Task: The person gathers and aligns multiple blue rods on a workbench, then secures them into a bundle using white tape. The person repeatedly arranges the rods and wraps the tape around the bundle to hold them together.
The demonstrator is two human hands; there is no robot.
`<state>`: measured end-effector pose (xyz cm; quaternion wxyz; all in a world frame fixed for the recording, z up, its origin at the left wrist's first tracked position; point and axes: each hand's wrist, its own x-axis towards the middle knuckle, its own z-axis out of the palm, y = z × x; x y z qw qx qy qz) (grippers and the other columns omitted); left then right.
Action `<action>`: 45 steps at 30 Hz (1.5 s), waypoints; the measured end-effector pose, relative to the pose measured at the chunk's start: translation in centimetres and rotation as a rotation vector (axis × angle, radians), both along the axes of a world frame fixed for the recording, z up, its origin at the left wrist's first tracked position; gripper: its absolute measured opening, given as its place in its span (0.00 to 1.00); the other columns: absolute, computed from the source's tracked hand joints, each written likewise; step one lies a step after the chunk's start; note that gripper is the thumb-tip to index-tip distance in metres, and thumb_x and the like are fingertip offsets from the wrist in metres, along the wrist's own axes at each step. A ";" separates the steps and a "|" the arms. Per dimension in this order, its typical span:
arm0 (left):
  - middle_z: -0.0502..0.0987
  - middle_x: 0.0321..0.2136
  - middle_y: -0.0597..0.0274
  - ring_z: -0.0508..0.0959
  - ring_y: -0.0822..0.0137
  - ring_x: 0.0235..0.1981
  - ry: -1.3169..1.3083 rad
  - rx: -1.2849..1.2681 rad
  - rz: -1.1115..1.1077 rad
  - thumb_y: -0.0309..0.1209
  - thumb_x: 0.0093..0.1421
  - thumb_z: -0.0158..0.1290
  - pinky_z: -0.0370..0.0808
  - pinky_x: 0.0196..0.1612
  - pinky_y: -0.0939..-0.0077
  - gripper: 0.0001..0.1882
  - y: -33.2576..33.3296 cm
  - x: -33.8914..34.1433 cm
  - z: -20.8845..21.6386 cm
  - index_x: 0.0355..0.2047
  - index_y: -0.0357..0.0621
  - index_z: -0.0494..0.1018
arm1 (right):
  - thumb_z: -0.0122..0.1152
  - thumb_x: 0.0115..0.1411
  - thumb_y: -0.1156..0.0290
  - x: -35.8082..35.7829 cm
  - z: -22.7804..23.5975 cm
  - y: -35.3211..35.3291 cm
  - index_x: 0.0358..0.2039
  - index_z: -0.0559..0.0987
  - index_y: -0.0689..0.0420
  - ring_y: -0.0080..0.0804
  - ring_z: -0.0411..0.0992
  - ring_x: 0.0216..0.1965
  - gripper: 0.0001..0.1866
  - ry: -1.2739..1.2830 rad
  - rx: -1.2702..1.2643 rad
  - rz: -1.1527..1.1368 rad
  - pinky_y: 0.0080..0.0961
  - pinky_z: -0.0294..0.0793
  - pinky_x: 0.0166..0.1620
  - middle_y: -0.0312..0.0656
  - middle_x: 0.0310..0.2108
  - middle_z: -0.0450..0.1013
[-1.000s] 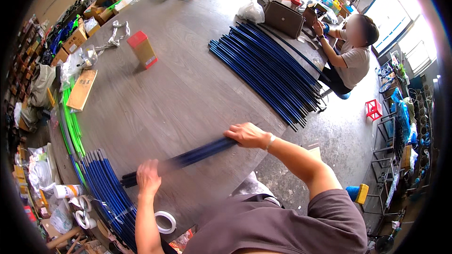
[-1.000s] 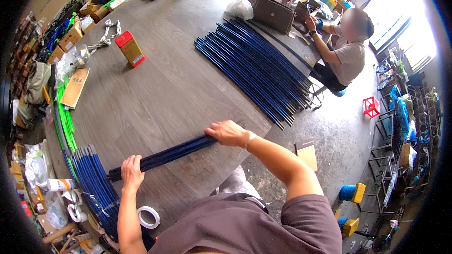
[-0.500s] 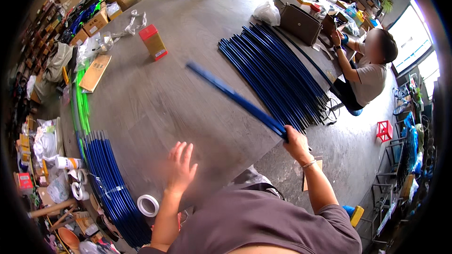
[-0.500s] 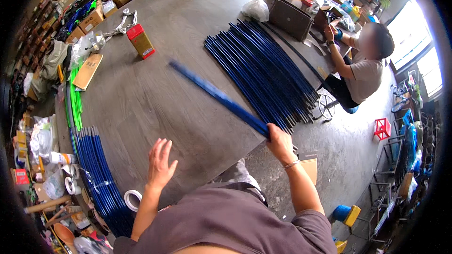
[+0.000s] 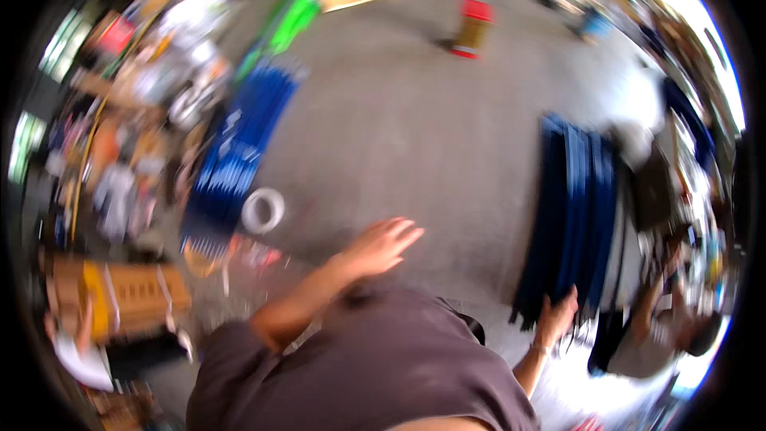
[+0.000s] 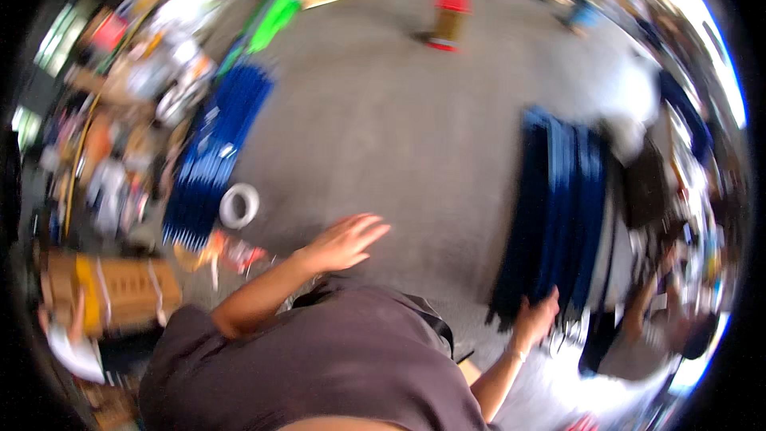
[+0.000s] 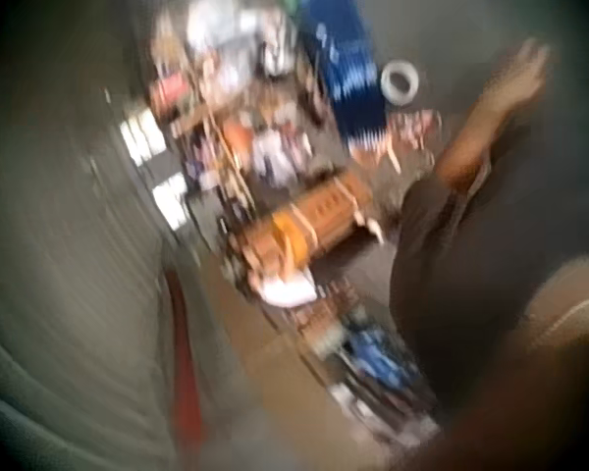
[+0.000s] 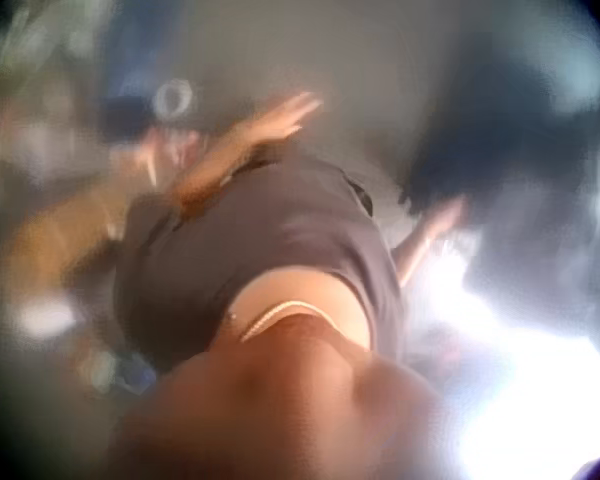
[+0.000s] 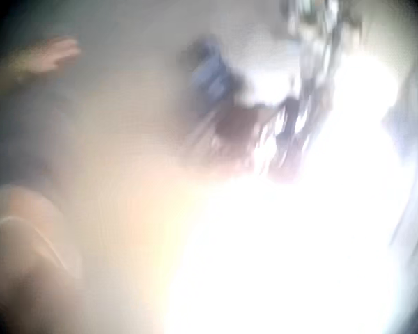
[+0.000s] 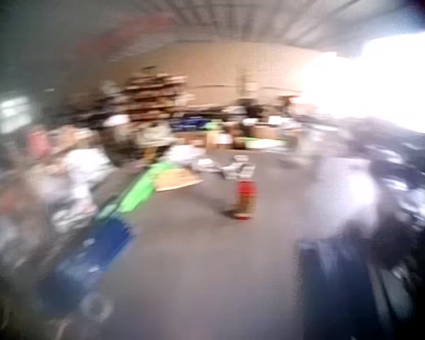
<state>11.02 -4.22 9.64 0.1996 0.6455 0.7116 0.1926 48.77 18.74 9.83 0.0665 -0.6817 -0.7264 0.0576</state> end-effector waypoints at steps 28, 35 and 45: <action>0.67 0.57 0.48 0.65 0.52 0.61 0.036 -0.029 0.395 0.30 0.55 0.60 0.64 0.60 0.57 0.32 -10.1 -3.4 -4.9 0.60 0.38 0.65 | 0.61 0.59 0.50 -6.4 -4.6 2.8 0.71 0.53 0.46 0.52 0.46 0.71 0.44 -0.446 0.094 0.352 0.54 0.49 0.68 0.45 0.72 0.47; 0.66 0.56 0.48 0.65 0.50 0.61 0.017 0.078 0.431 0.30 0.55 0.60 0.63 0.62 0.55 0.32 -11.7 -4.1 -5.6 0.60 0.37 0.65 | 0.62 0.58 0.66 -7.5 -6.5 3.0 0.70 0.58 0.46 0.48 0.43 0.72 0.40 -0.424 0.039 0.439 0.52 0.45 0.69 0.44 0.72 0.48; 0.65 0.59 0.47 0.64 0.48 0.62 0.013 0.068 0.452 0.31 0.55 0.61 0.63 0.64 0.56 0.33 -13.4 -4.1 -6.0 0.60 0.39 0.65 | 0.55 0.59 0.75 -9.7 -5.8 1.8 0.60 0.71 0.50 0.46 0.45 0.72 0.26 -0.371 0.051 0.533 0.51 0.44 0.70 0.44 0.70 0.52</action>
